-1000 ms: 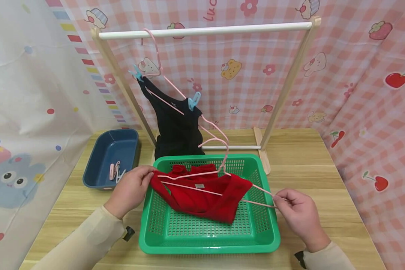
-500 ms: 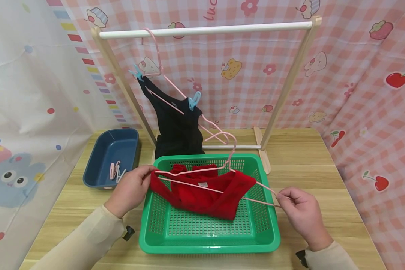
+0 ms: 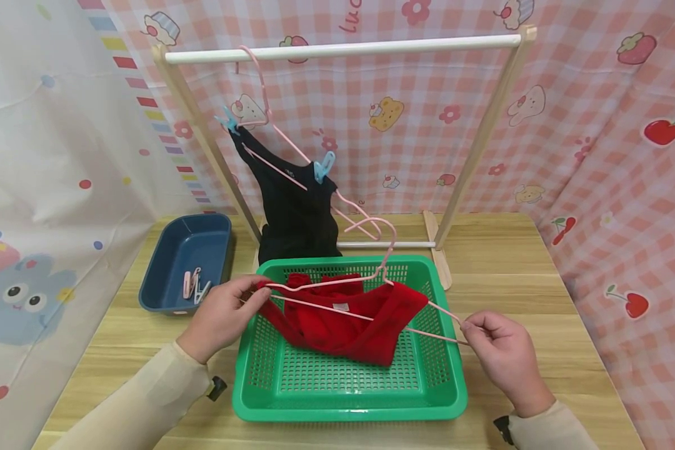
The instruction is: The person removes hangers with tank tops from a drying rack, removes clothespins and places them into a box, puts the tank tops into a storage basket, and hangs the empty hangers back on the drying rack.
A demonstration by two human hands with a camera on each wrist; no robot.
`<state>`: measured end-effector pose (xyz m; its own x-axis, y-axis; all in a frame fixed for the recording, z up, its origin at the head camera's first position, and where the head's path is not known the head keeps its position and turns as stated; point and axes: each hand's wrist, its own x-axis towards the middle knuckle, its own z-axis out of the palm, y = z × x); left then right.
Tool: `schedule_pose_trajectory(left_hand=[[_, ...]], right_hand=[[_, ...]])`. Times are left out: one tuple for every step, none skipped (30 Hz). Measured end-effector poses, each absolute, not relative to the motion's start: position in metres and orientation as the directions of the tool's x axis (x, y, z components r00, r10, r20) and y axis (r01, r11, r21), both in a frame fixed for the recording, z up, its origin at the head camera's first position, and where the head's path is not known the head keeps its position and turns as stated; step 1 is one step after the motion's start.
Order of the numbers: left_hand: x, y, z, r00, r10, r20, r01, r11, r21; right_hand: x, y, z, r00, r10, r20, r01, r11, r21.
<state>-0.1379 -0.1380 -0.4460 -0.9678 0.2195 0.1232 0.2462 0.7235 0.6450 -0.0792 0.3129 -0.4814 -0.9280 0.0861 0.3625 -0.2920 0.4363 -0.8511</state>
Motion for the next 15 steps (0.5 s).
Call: schedule_pose_trajectory(left_hand=[[-0.1379, -0.1374, -0.4462, -0.967, 0.219, 0.127, 0.249, 0.731, 0.635], [-0.1378, -0.1367, -0.4461, -0.967, 0.219, 0.133, 0.253, 0.739, 0.624], [-0.1379, -0.1360, -0.4458, -0.966, 0.217, 0.140, 0.257, 0.746, 0.614], [-0.1379, -0.1356, -0.4460, -0.965, 0.216, 0.149, 0.262, 0.751, 0.606], [-0.1379, -0.1352, -0.4459, -0.964, 0.214, 0.155, 0.264, 0.753, 0.602], [-0.1379, -0.1349, -0.4460, -0.965, 0.212, 0.153, 0.261, 0.753, 0.604], [-0.1378, -0.1348, -0.4460, -0.967, 0.209, 0.147, 0.255, 0.750, 0.610], [-0.1377, -0.1347, -0.4459, -0.968, 0.207, 0.139, 0.248, 0.745, 0.620], [-0.1377, -0.1347, -0.4462, -0.970, 0.207, 0.129, 0.241, 0.739, 0.629], [-0.1377, -0.1348, -0.4465, -0.971, 0.207, 0.119, 0.234, 0.734, 0.638], [-0.1376, -0.1349, -0.4465, -0.972, 0.206, 0.111, 0.228, 0.731, 0.644], [-0.1375, -0.1349, -0.4468, -0.974, 0.205, 0.100, 0.220, 0.728, 0.650], [-0.1375, -0.1350, -0.4469, -0.974, 0.207, 0.090, 0.214, 0.726, 0.653], [-0.1373, -0.1350, -0.4468, -0.975, 0.208, 0.080, 0.209, 0.727, 0.654], [-0.1371, -0.1350, -0.4467, -0.975, 0.211, 0.072, 0.205, 0.726, 0.656]], right_hand=[[-0.0792, 0.3130, -0.4813, -0.927, 0.087, 0.365, -0.293, 0.439, -0.849], [-0.0791, 0.3132, -0.4812, -0.926, 0.086, 0.367, -0.295, 0.441, -0.848], [-0.0791, 0.3135, -0.4811, -0.926, 0.087, 0.368, -0.295, 0.444, -0.846], [-0.0790, 0.3142, -0.4810, -0.926, 0.087, 0.368, -0.293, 0.448, -0.845], [-0.0788, 0.3149, -0.4810, -0.926, 0.087, 0.367, -0.292, 0.451, -0.844], [-0.0786, 0.3158, -0.4811, -0.928, 0.088, 0.363, -0.288, 0.450, -0.845], [-0.0784, 0.3167, -0.4811, -0.929, 0.090, 0.358, -0.284, 0.448, -0.848], [-0.0781, 0.3177, -0.4812, -0.931, 0.091, 0.354, -0.280, 0.444, -0.851], [-0.0778, 0.3186, -0.4814, -0.932, 0.093, 0.350, -0.276, 0.442, -0.853], [-0.0775, 0.3195, -0.4816, -0.933, 0.093, 0.347, -0.274, 0.439, -0.856], [-0.0772, 0.3200, -0.4816, -0.934, 0.093, 0.345, -0.274, 0.435, -0.858], [-0.0769, 0.3204, -0.4817, -0.934, 0.092, 0.345, -0.275, 0.431, -0.860], [-0.0767, 0.3208, -0.4817, -0.934, 0.092, 0.346, -0.277, 0.429, -0.860], [-0.0766, 0.3210, -0.4818, -0.933, 0.090, 0.349, -0.280, 0.428, -0.859], [-0.0765, 0.3212, -0.4819, -0.932, 0.088, 0.352, -0.283, 0.428, -0.858]])
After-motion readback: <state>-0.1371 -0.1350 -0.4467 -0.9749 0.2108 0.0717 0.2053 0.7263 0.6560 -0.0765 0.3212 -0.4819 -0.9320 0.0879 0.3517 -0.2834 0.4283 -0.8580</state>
